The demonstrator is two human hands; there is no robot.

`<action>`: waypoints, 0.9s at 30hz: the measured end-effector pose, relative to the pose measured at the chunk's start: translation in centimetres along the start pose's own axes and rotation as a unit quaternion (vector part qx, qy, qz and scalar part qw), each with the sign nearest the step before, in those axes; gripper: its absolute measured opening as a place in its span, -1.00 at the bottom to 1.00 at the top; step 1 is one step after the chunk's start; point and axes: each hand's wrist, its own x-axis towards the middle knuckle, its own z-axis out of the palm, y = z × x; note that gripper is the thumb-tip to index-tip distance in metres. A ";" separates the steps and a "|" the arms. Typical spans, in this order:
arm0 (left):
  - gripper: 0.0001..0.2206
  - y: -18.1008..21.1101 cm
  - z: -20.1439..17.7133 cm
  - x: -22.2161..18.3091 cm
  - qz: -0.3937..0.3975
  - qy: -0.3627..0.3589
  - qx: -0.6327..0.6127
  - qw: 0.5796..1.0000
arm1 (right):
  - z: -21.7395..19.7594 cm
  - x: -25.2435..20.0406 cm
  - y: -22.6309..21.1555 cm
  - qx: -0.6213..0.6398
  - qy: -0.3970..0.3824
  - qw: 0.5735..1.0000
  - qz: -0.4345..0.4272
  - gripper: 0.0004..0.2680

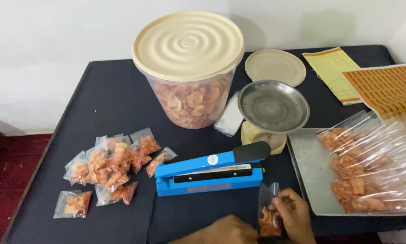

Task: Using a manual heat sealer to close small plastic bags filled with snack chips.

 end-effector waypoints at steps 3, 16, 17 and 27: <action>-0.71 2.0 -2.5 1.8 0.016 0.065 0.260 0.963 | -0.1 -0.4 0.9 0.020 -0.005 1.000 0.007 -0.92; -0.58 2.0 -0.6 2.0 -0.293 0.346 0.035 0.891 | -0.1 2.3 -9.2 -0.107 -0.295 0.921 -0.231 -0.89; -0.58 2.7 -0.6 1.4 -0.298 0.348 0.033 0.888 | -0.2 1.3 -8.0 -0.105 -0.299 0.921 -0.227 -0.89; -0.63 8.8 -9.1 -4.0 -0.141 0.584 0.413 0.685 | -0.9 -0.1 -5.5 -0.093 -0.274 0.943 -0.166 -0.93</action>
